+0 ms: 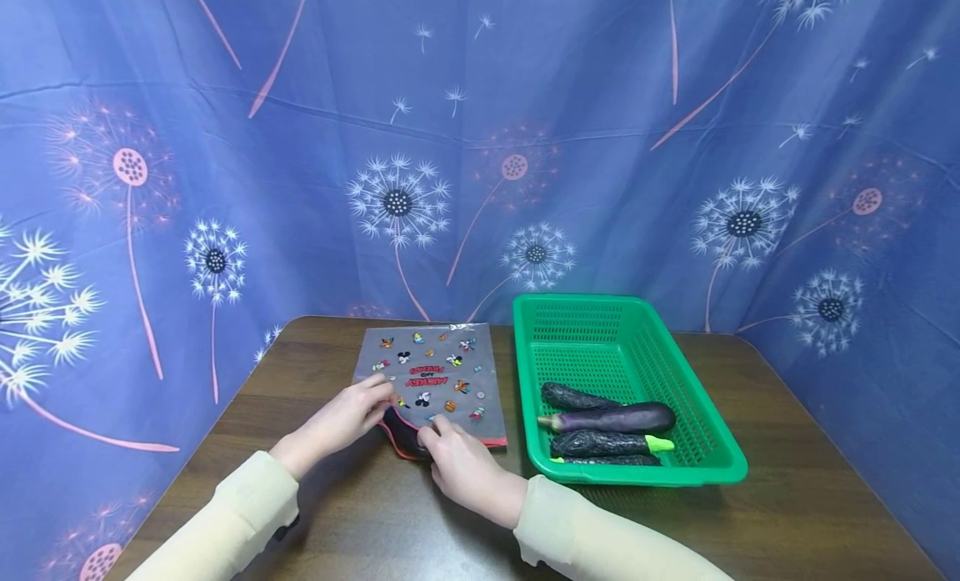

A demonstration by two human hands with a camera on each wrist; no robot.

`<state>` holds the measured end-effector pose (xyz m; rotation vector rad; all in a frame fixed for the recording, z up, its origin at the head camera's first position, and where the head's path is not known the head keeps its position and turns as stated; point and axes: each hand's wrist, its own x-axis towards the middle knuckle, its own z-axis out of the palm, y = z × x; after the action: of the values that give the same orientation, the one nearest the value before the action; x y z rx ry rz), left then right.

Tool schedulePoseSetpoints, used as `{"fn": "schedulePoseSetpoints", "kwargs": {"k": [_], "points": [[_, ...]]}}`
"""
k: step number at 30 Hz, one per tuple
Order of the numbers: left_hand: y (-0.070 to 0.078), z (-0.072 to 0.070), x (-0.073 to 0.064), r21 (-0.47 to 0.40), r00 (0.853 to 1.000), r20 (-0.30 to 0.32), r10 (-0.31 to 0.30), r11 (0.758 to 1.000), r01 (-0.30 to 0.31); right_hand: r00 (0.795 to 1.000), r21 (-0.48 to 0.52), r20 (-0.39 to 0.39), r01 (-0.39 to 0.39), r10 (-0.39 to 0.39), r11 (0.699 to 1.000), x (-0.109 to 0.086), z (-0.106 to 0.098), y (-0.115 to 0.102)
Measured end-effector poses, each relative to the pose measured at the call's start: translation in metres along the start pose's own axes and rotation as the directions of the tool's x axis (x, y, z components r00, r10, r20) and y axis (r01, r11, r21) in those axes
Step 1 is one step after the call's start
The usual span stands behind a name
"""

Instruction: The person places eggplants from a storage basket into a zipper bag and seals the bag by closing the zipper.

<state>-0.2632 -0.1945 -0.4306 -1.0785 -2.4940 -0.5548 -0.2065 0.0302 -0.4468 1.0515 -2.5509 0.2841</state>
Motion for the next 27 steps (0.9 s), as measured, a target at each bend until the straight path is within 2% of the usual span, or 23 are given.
{"fn": "schedulePoseSetpoints", "kwargs": {"k": [6, 19, 27], "points": [[0.0, 0.002, 0.0, 0.006, 1.0, 0.012, -0.009, 1.0, 0.009, 1.0, -0.029, -0.021, -0.013, 0.012, 1.0, 0.006, 0.006, -0.001], [-0.001, 0.005, 0.0, 0.009, 1.0, -0.013, 0.003, 1.0, -0.002, 0.998, -0.068, -0.055, 0.002, -0.005, 0.998, 0.021, 0.01, -0.012], [-0.002, 0.007, -0.001, 0.01, 1.0, -0.01, -0.004, 1.0, 0.004, 0.999, -0.108, -0.049, -0.01, 0.005, 0.994, 0.027, 0.015, -0.016]]}}
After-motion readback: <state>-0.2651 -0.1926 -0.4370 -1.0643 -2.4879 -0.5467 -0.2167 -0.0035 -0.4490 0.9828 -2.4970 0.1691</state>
